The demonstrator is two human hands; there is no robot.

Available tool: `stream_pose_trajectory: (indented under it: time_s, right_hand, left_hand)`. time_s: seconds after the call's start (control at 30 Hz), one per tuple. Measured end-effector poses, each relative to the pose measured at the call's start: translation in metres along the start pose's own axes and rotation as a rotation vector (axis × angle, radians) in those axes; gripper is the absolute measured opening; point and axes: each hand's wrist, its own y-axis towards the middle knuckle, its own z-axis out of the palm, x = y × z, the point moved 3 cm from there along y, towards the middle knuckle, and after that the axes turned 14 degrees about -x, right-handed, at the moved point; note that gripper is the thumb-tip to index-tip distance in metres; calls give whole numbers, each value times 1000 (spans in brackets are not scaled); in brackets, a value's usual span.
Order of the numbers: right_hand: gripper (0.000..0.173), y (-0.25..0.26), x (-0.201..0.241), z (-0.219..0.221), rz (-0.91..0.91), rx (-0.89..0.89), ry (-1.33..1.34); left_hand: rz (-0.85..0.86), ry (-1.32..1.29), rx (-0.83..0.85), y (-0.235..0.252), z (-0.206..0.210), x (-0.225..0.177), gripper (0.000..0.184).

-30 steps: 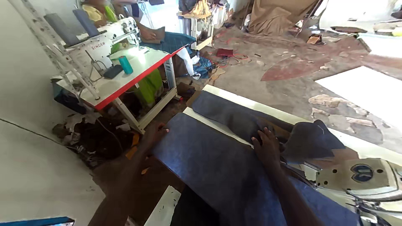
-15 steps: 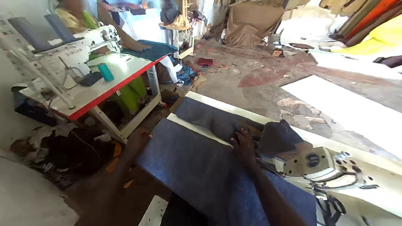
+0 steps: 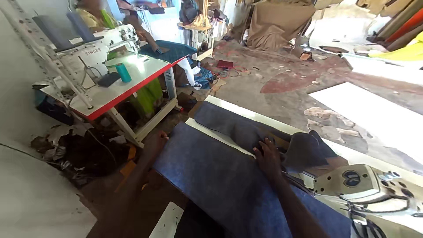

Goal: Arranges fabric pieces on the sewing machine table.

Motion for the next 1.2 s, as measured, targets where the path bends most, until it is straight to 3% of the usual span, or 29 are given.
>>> stream_pose_trajectory:
  time_s: [0.13,0.27,0.33,0.4,0.5,0.57,0.77,1.2]
  right_hand:
    - [44,-1,2,-6,-26,-79,61]
    - [36,3,44,-34,-74,-237,241]
    - [32,-2,74,-44,-3,-198,419]
    - [27,-12,108,-46,102,-41,611]
    - [27,-29,166,-35,317,345,862]
    - [28,-40,198,-23,461,449,1007]
    - [21,-42,238,4,684,435,1151]
    - [23,-43,273,33,799,534,1165]
  left_hand:
    - [156,40,-37,-23,-21,-53,20]
    - [235,-40,23,-69,-12,-110,23]
    - [255,-83,39,-86,3,-126,22]
    - [250,-128,56,-94,16,-132,23]
    - [221,-215,9,-104,31,-134,21]
    - [181,-249,26,-111,30,-136,20]
    - [156,-308,25,-109,15,-112,16]
    - [-1,-362,39,-93,6,-75,15]
